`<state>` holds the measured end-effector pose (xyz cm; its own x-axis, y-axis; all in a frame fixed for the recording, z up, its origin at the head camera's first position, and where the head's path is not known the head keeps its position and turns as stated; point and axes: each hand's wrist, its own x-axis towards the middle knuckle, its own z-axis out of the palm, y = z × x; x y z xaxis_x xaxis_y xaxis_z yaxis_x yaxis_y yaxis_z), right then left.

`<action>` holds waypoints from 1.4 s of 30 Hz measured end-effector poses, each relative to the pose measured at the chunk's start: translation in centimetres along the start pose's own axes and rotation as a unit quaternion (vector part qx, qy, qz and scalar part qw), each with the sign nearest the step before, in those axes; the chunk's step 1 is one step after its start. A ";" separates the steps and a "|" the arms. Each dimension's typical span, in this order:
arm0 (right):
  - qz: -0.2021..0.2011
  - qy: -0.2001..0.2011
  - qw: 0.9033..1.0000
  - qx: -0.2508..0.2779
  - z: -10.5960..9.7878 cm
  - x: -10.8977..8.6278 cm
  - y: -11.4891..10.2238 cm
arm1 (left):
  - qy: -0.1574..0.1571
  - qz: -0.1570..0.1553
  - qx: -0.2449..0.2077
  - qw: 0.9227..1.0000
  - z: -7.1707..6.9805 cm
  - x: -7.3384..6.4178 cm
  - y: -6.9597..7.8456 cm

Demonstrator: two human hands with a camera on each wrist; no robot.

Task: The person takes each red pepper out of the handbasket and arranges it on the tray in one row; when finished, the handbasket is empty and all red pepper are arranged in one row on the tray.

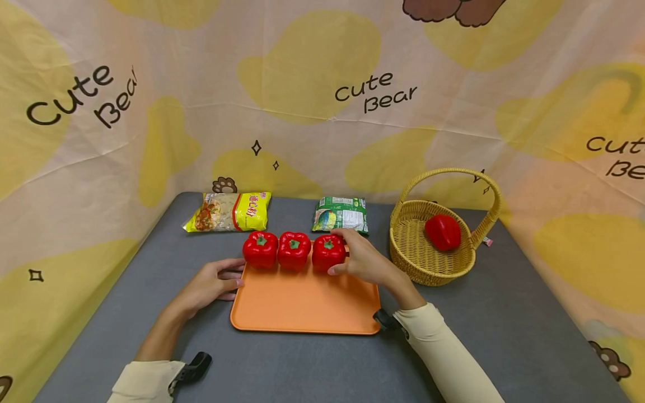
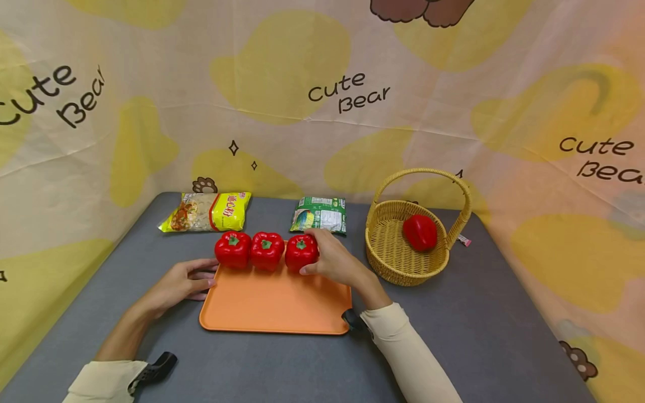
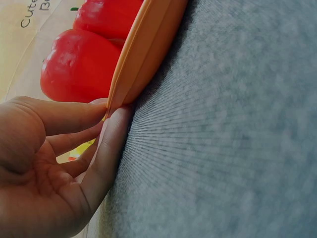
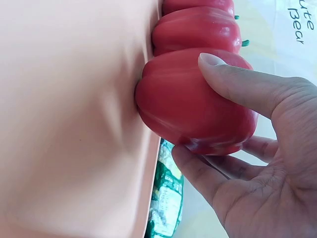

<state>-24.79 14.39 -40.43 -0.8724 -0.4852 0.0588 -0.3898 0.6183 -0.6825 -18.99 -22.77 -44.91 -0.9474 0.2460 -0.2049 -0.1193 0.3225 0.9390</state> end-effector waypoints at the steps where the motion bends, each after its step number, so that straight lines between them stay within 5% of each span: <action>1: -0.001 0.001 1.000 -0.002 0.0 0.0 0.0 | 0.000 0.000 0.000 1.000 0.0 0.0 0.0; 27: -0.001 -0.009 1.000 -0.016 0.2 -0.2 -0.3 | -0.004 0.004 0.006 1.000 0.0 -0.1 0.0; 42: -0.023 0.009 0.999 -0.027 -2.3 -2.6 -0.7 | 0.002 -0.006 0.004 1.000 0.0 0.0 0.0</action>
<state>-22.90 16.64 -38.44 -0.8582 -0.5027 0.1034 -0.4451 0.6287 -0.6377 -19.03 -22.73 -44.94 -0.9469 0.2393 -0.2148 -0.1281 0.3321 0.9345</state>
